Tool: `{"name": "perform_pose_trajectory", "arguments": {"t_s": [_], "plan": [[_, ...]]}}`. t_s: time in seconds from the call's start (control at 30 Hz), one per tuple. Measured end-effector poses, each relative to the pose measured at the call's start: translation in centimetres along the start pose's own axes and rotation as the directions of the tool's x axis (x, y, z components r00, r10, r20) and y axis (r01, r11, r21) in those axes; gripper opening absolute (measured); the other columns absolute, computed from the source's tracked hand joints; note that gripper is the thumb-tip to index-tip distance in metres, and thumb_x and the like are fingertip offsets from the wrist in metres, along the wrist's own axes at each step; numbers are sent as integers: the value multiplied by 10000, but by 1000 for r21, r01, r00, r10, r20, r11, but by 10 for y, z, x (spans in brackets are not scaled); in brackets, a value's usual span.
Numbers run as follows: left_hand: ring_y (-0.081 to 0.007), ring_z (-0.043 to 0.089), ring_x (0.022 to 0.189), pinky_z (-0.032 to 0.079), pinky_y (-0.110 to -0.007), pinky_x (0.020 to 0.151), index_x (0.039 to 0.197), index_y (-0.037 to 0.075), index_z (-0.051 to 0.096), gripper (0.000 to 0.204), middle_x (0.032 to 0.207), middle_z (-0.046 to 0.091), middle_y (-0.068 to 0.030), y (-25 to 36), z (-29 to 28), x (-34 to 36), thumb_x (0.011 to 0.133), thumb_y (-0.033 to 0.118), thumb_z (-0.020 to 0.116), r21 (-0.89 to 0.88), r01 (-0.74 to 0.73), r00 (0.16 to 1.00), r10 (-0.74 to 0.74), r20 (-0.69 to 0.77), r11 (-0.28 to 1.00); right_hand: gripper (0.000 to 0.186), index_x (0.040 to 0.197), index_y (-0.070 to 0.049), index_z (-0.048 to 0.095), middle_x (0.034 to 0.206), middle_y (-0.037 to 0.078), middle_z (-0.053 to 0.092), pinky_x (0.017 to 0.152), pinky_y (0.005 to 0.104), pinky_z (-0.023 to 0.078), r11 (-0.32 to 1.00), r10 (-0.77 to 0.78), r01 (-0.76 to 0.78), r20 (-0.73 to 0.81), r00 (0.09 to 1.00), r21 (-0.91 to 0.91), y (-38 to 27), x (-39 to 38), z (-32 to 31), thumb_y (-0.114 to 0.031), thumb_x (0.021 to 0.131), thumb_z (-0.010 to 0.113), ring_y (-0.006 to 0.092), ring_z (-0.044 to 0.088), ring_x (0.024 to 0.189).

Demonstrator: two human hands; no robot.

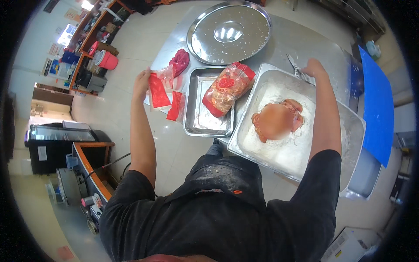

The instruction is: The person uses shears to cut open plastic bags containing raw chicken, places the chicken into a container of flour, and then uses gloved hands to coat the pieces in flour and dip them into a container of water.

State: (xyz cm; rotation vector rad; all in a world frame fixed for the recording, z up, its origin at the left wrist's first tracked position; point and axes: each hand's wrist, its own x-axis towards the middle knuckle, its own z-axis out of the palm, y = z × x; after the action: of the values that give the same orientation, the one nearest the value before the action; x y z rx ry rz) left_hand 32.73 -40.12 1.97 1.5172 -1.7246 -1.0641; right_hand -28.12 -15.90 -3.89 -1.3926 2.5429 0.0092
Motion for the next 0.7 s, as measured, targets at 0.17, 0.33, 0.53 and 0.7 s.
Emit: {"name": "perform_pose_trajectory", "arguments": {"t_s": [0.17,0.33,0.53,0.7], "plan": [[-143,584,795,474,-294,708,1049,9,616,432,917,630,-65,-88,-29,51,981,412,477,60,-125,988,118,97,990,485,930,34,674,983,216,666,837,405,489,881,-296,382,-305,905,279,-125,-34,-39,-439,829,654,353,628,937],[-267,583,995,447,-379,894,1145,-10,579,390,1060,625,-146,-89,11,30,926,312,591,323,-380,910,413,-39,867,589,1038,26,656,1021,226,663,849,410,493,892,-215,249,-130,968,378,-213,-26,3,-532,873,564,354,635,971],[-300,568,1016,425,-394,910,1076,2,613,243,1072,620,-145,-58,31,-13,884,149,629,153,-627,753,644,-131,764,598,987,-2,686,1020,201,673,827,435,498,983,65,-82,107,992,164,-275,-28,39,-562,898,498,344,644,962],[-154,566,842,467,-292,729,1107,32,584,288,950,593,-56,-52,71,-71,892,213,643,-396,220,828,44,559,891,439,916,-51,710,934,183,682,798,437,504,976,-8,-5,58,998,217,-309,-51,18,-434,904,497,350,647,899]]}}
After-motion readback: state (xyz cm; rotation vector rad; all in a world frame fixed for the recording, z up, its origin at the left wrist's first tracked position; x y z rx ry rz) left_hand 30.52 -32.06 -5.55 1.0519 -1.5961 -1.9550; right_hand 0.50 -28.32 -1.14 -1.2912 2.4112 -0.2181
